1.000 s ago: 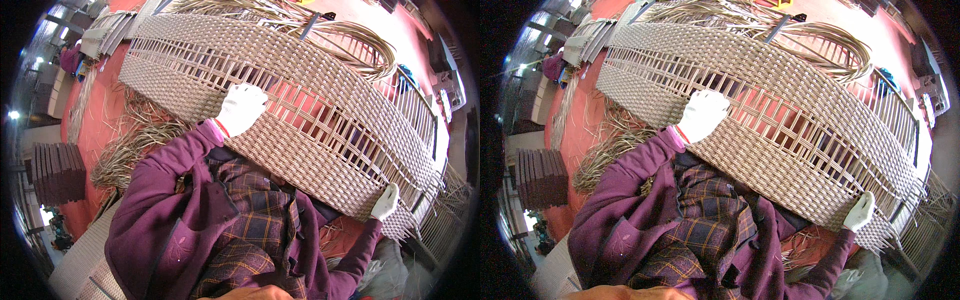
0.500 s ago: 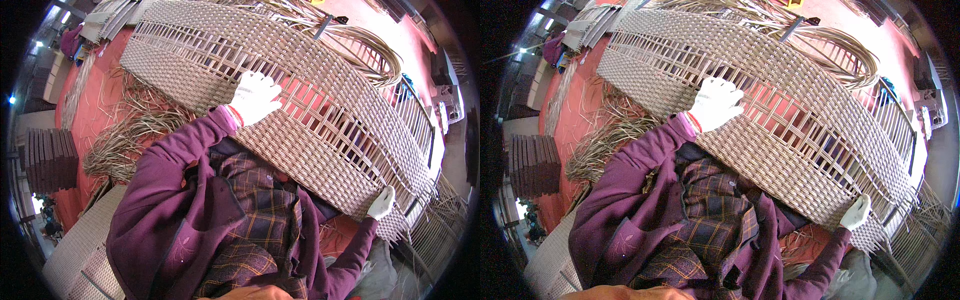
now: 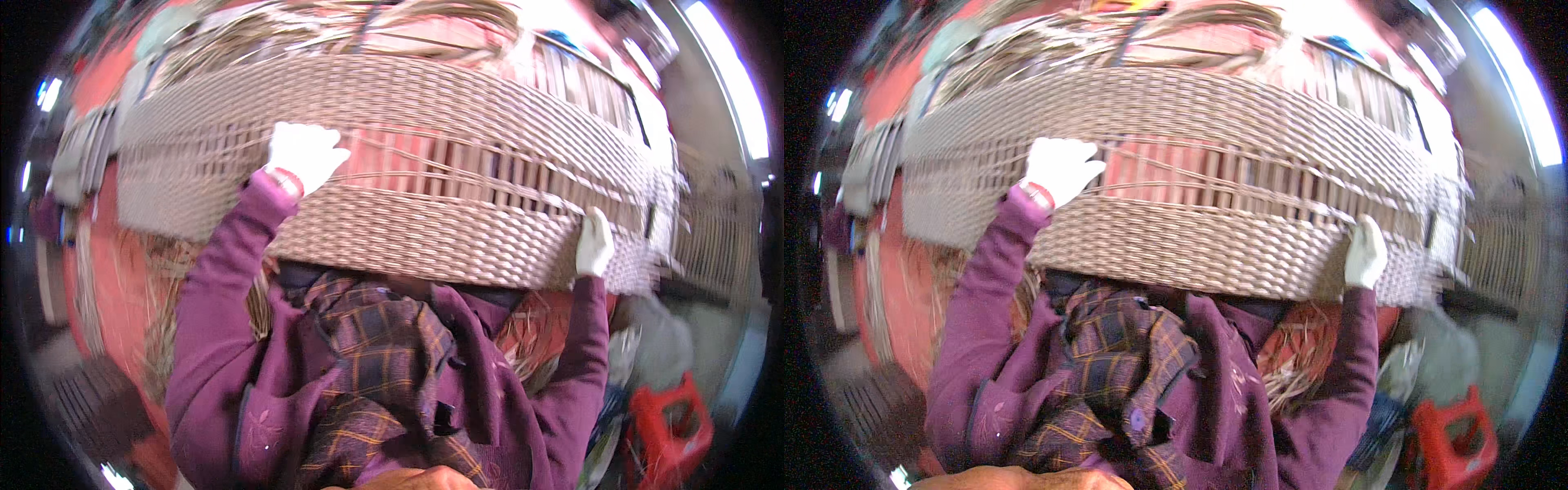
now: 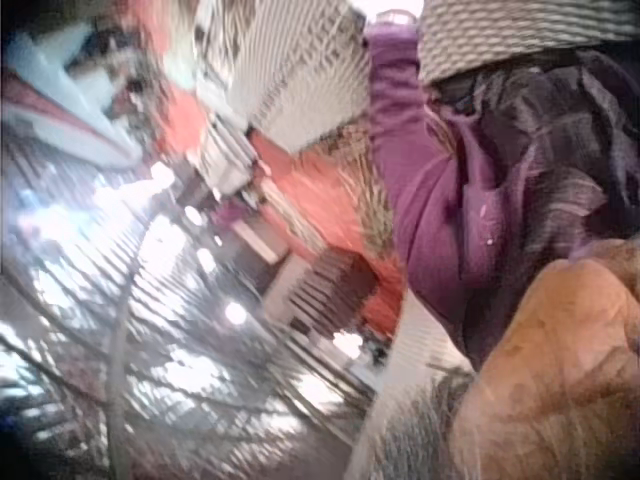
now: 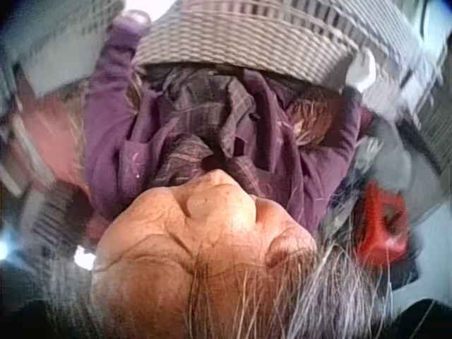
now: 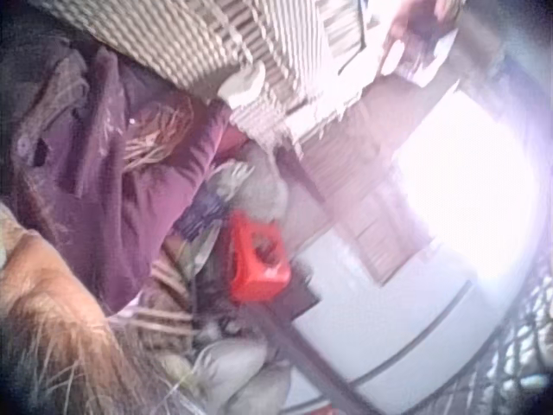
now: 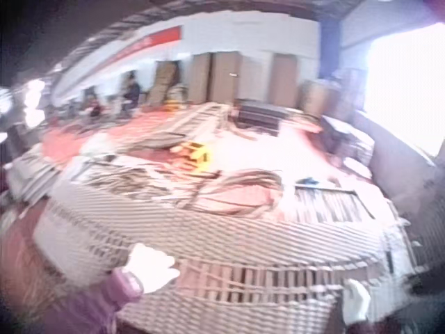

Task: The person weaves a large rectangular basket by hand, interlacing thin strips of natural fiber through a pre-formed frame. They repeatedly pull, tuck, and tighten the strips to form a tight grid pattern, occasionally rotating the basket to access different sections.

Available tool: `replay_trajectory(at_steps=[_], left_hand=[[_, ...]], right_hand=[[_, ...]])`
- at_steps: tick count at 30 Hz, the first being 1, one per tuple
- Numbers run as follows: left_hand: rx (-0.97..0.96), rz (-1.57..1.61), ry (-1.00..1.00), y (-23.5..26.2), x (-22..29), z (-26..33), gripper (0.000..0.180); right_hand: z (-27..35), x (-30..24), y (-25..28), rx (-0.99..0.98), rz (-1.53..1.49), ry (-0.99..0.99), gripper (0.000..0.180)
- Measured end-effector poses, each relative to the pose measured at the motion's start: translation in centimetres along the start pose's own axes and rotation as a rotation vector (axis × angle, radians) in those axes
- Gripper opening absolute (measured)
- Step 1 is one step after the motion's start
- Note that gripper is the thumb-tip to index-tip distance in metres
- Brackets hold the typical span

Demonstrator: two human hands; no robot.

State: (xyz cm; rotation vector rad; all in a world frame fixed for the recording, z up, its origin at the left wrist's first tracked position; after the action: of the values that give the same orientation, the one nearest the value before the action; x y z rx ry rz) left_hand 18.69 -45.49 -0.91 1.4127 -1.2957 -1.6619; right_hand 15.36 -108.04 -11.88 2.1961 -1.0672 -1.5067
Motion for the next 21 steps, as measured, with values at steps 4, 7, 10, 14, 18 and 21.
replay_trajectory(at_steps=[4,7,10,14,18,21], left_hand=[[0.351,0.071,-0.202,4.5,4.8,-3.5,0.023],[0.438,0.534,-0.443,7.1,12.3,-7.5,0.029],[0.353,0.941,-0.585,8.3,22.6,-12.0,0.040],[0.117,1.268,-0.905,8.4,32.8,-15.4,0.041],[0.188,1.237,-0.788,7.6,35.7,-16.2,0.026],[0.167,1.278,-0.728,6.9,36.2,-15.5,0.022]], right_hand=[[-2.2,-6.1,2.5,-0.044,0.156,0.139,0.014],[-3.8,-11.9,4.2,-0.132,0.225,0.289,0.012],[-4.1,-16.4,4.4,-0.306,0.278,0.446,0.003],[-3.4,-16.9,4.0,-0.355,0.269,0.430,0.001],[0.4,-10.4,8.3,0.203,0.392,0.213,0.037],[5.6,-1.9,11.8,0.669,0.226,-0.252,0.042]])
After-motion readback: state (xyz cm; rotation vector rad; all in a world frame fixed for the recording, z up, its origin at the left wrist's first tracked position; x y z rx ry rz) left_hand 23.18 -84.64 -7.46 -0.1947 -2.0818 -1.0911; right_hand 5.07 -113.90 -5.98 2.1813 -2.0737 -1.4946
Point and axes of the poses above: each hand's wrist, its own z-axis away from the middle knuckle, its own y-axis out of the back of the hand, x = y × z, the point moved 2 cm from there along -z, towards the middle knuckle, and after that the axes turned 12 degrees about -z, right-handed, at the moved point
